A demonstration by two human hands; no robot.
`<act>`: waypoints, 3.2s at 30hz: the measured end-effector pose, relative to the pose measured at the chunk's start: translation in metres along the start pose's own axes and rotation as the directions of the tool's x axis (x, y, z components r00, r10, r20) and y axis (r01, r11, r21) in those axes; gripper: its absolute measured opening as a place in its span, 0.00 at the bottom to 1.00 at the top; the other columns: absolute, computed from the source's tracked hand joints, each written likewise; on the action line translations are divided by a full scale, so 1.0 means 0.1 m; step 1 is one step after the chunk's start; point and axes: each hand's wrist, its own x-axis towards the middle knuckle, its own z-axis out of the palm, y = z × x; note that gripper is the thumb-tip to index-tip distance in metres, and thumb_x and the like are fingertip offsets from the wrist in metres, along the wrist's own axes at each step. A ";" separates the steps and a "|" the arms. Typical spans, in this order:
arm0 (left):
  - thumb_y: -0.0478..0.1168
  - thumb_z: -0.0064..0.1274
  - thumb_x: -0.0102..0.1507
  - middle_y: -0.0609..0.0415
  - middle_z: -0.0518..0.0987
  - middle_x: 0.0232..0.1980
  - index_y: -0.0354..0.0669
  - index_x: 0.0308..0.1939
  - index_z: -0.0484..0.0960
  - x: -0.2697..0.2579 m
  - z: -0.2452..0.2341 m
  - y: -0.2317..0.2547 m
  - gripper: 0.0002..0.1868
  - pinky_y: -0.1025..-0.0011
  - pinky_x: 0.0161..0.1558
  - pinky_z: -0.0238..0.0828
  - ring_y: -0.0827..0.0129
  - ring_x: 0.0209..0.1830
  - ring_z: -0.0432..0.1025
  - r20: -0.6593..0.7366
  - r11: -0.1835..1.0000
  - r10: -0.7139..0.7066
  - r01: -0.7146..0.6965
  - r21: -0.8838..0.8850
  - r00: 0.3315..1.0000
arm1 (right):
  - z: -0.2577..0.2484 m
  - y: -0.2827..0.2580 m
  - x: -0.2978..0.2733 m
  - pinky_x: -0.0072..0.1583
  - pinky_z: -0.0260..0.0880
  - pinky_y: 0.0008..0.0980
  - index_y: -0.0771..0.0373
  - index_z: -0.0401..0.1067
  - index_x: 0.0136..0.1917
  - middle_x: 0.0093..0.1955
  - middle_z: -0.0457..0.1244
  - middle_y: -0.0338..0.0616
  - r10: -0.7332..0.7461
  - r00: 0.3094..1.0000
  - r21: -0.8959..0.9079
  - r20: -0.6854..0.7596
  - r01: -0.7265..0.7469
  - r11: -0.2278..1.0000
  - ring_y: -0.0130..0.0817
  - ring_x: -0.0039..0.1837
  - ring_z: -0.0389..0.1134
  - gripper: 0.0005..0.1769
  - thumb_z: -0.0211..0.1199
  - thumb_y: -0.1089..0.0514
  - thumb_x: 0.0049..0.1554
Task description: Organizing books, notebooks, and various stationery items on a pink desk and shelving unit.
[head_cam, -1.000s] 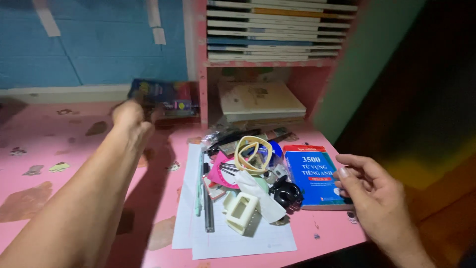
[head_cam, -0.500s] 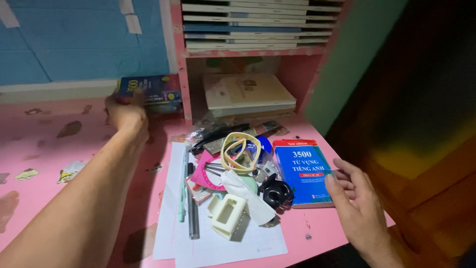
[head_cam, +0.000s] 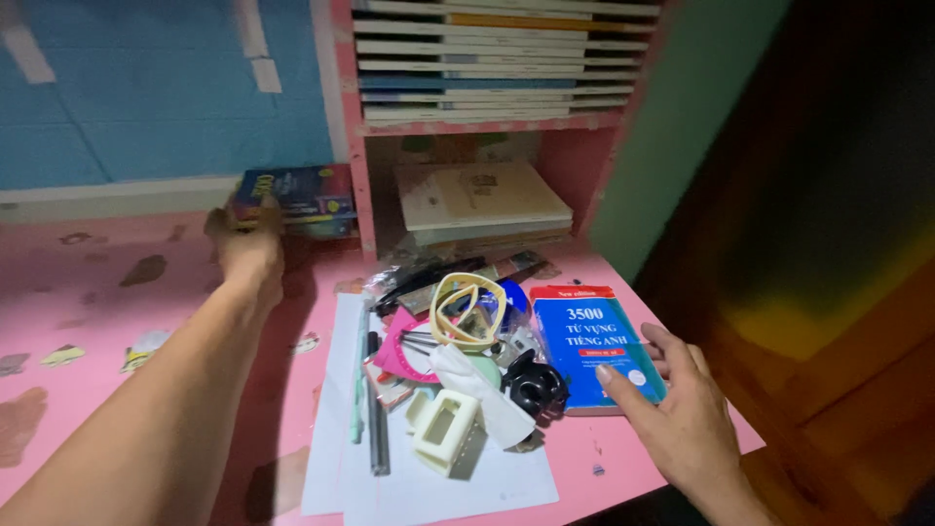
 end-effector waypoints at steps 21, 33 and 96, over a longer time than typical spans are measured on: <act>0.32 0.54 0.65 0.45 0.73 0.45 0.40 0.69 0.71 -2.08 -1.78 1.48 0.28 0.68 0.34 0.70 0.61 0.35 0.73 0.524 0.765 -0.448 0.614 -0.195 0.725 | -0.16 -0.16 0.40 0.38 0.75 0.42 0.86 0.64 0.65 0.44 0.72 0.75 0.402 0.879 0.160 0.257 -0.449 0.879 0.60 0.38 0.75 0.39 0.78 0.69 0.47; 0.38 0.60 0.59 0.46 0.87 0.46 0.43 0.60 0.83 -2.41 -1.78 2.01 0.24 0.70 0.38 0.77 0.65 0.38 0.78 0.605 0.926 -0.254 0.370 -0.073 0.755 | -0.36 0.07 0.25 0.46 0.77 0.51 0.85 0.58 0.70 0.52 0.67 0.81 0.390 0.903 0.363 0.180 -0.430 0.827 0.66 0.45 0.74 0.31 0.64 0.74 0.57; 0.46 0.41 0.70 0.42 0.80 0.48 0.34 0.56 0.79 -2.54 -1.48 2.29 0.20 0.61 0.41 0.67 0.61 0.39 0.70 0.824 0.187 -0.367 0.902 -0.390 0.432 | -0.27 -1.75 -0.69 0.67 0.57 0.44 0.74 0.63 0.63 0.64 0.62 0.58 0.042 0.780 0.756 0.625 -0.618 0.217 0.43 0.62 0.58 0.18 0.43 0.60 0.66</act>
